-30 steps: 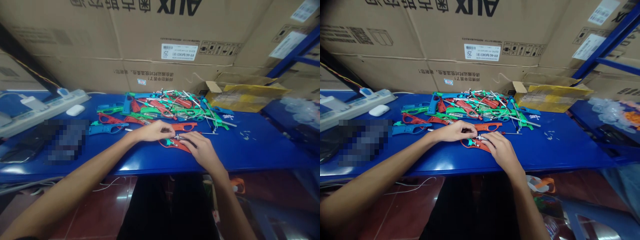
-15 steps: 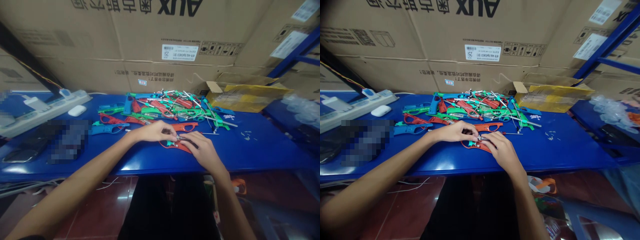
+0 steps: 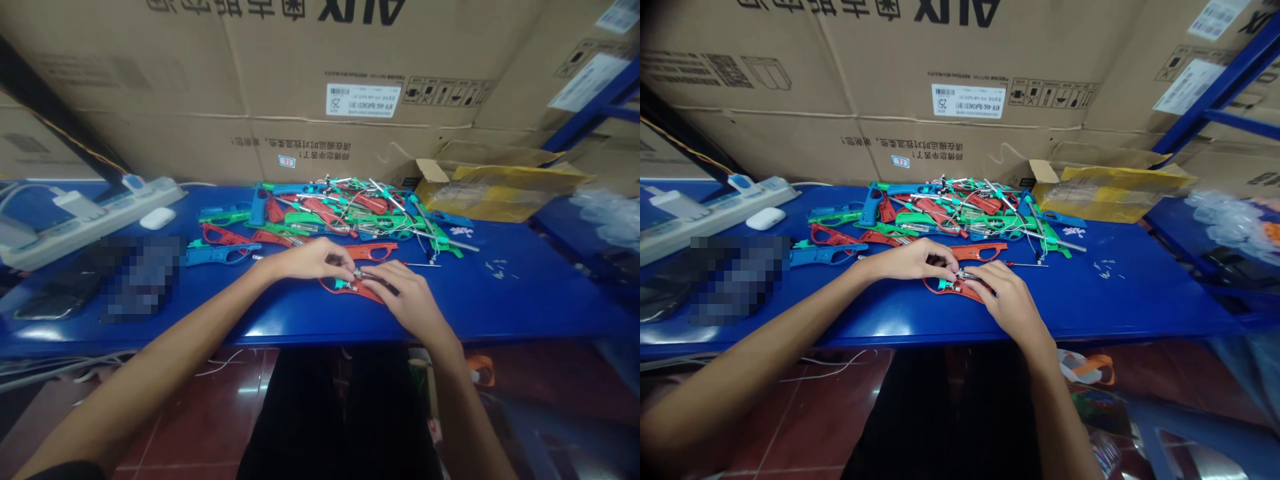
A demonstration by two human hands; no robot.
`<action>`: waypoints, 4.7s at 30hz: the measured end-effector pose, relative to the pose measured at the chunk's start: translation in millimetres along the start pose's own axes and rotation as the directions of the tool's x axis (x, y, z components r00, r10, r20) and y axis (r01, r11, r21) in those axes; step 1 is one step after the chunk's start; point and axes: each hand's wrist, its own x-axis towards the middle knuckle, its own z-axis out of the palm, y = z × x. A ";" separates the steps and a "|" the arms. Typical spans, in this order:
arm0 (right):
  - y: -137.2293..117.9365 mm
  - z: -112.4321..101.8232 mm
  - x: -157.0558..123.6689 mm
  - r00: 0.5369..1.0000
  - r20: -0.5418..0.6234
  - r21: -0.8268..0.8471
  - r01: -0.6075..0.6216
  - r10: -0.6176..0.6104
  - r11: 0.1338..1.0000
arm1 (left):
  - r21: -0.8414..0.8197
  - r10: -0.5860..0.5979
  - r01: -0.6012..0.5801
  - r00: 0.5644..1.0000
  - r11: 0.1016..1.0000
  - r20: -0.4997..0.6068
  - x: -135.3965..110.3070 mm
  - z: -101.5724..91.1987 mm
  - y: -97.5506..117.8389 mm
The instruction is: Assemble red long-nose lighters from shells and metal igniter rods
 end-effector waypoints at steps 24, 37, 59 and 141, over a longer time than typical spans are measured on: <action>-1.5 -3.8 0.4 0.994 0.112 0.055 -0.005 -0.001 0.998 | 0.084 0.046 -0.048 0.999 0.995 0.022 -3.4 -2.9 1.8; -3.1 -2.6 1.2 0.995 0.097 0.056 -0.005 -0.001 0.998 | 0.442 0.091 -0.100 0.995 0.891 0.042 -12.9 -12.9 9.5; -1.7 -2.4 -0.5 0.994 0.088 -0.011 0.071 -0.070 0.997 | 0.472 -0.035 0.017 0.999 0.882 0.030 -15.8 -11.6 15.3; -4.9 6.5 4.7 0.972 0.204 -0.283 0.176 -0.121 0.943 | 0.841 0.286 0.148 0.898 0.520 -0.335 -80.0 52.6 3.3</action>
